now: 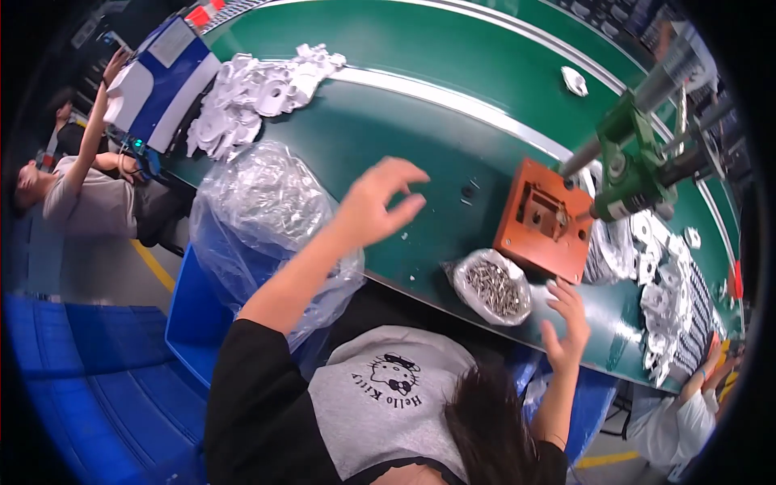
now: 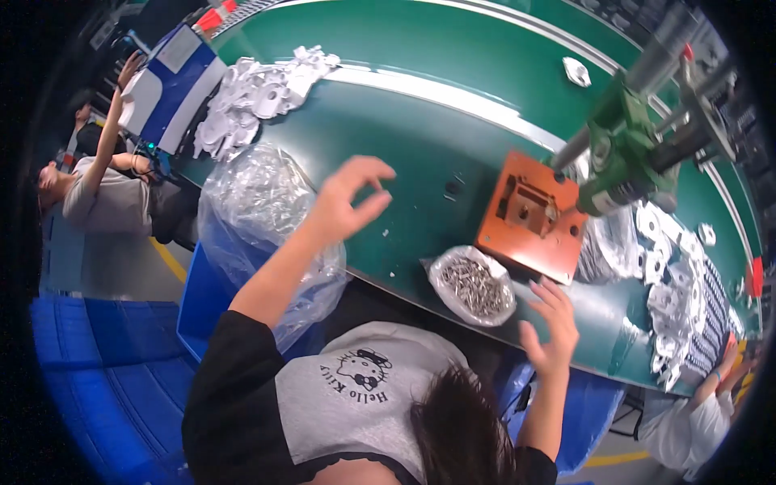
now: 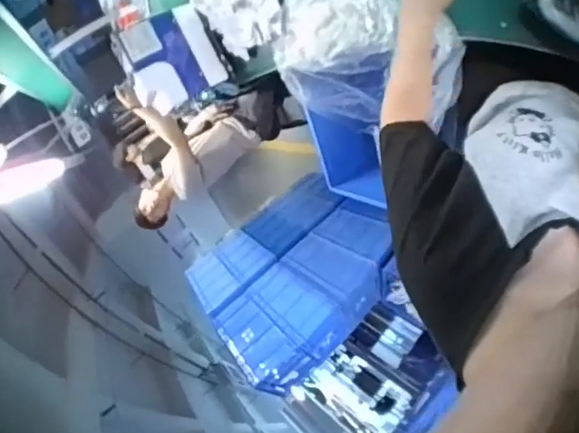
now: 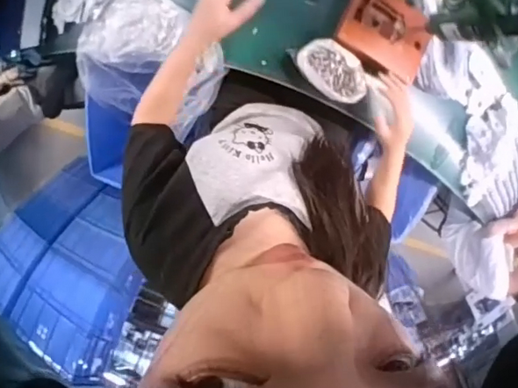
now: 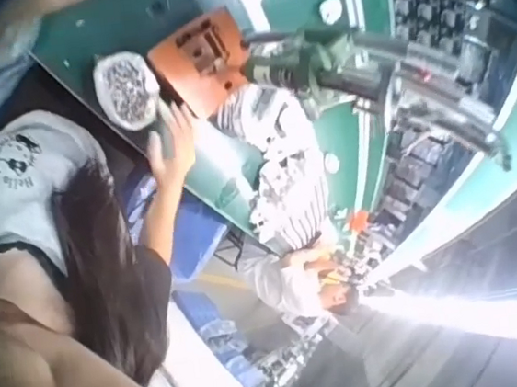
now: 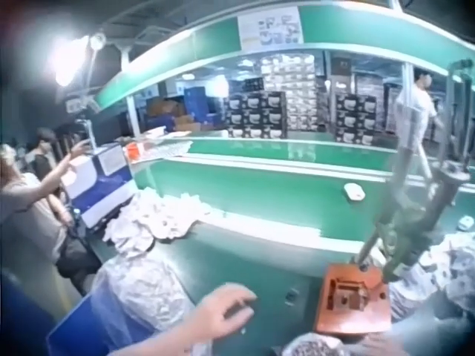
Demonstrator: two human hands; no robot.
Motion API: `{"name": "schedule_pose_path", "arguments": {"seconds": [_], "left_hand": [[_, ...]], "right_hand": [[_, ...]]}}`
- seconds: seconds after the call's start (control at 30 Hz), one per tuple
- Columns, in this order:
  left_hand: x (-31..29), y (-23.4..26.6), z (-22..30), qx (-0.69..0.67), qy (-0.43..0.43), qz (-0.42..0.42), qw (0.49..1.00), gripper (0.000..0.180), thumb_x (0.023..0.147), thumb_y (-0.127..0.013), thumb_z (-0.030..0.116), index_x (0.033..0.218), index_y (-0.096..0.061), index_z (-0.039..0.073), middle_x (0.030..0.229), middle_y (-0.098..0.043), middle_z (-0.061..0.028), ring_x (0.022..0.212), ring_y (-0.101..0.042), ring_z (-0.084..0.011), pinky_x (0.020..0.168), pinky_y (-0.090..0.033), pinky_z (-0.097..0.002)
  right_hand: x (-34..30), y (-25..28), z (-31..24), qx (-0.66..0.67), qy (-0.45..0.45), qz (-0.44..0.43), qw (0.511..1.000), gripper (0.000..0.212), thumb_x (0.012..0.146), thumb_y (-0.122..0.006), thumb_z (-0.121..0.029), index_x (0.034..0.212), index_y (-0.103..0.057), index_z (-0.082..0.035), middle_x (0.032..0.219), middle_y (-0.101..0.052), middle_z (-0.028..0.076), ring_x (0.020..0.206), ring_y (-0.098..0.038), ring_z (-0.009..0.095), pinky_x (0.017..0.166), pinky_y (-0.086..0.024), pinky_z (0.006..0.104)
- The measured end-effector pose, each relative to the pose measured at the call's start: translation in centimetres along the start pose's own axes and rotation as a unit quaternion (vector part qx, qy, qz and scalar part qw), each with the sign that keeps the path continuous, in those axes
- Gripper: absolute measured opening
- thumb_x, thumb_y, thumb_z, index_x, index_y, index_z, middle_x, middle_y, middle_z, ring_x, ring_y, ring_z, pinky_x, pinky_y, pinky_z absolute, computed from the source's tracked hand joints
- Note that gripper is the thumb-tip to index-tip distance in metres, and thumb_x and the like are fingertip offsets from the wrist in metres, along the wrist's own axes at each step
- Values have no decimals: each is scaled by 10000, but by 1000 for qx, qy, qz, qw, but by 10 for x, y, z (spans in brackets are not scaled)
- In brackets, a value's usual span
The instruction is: Operate a manual press machine to attach small metal components to white plastic parts on an assembly line.
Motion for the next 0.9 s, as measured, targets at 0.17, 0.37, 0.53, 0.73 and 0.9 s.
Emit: {"name": "schedule_pose_path", "arguments": {"seconds": [0.17, 0.37, 0.53, 0.73, 0.9], "left_hand": [[44, 107, -113, 340, 84, 135, 927, 448, 764, -661, 184, 1159, -508, 39, 1097, -554, -177, 988, -544, -321, 846, -439, -391], [55, 184, -268, 596, 135, 26, 791, 376, 753, -556, 136, 1121, -565, 58, 1136, -558, -189, 1090, -513, -342, 917, -405, -453], [52, 176, -245, 543, 87, 15, 835, 230, 675, -581, 87, 901, -582, 46, 875, -568, -147, 858, -544, -351, 745, -429, -452], [40, 171, -218, 449, 99, -6, 888, 296, 647, -645, 74, 934, -577, 64, 938, -544, -134, 929, -516, -344, 797, -411, -437], [40, 174, -171, 382, 13, 29, 924, 279, 707, -716, 136, 917, -568, 28, 985, -545, -150, 945, -520, -317, 833, -415, -376]], "right_hand": [[-11, 64, 40, -8, -42, 127, 991, 117, 826, -519, -38, 881, -592, 36, 914, -627, 140, 881, -585, 248, 825, -434, 341], [-14, 105, 85, -66, -134, 260, 954, 129, 870, -514, -17, 903, -623, 42, 883, -639, 89, 832, -579, 147, 764, -440, 258], [-4, 128, 138, -191, -208, 310, 908, 159, 804, -581, -38, 959, -603, -13, 999, -608, 108, 878, -578, 221, 748, -444, 288], [16, 168, 242, -345, -239, 245, 874, 304, 756, -590, -155, 1037, -607, -42, 1080, -584, 174, 1039, -529, 342, 907, -409, 403], [81, 161, 284, -369, -409, 62, 832, 763, 645, -724, -412, 1328, -411, -283, 1433, -312, 180, 1301, -275, 438, 1003, -252, 597]]}}
Point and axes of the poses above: each hand's wrist, its own x-axis towards the middle knuckle, its own y-axis out of the back of the hand, z = x × y, the point moved 4 cm from there along x, towards the middle knuckle
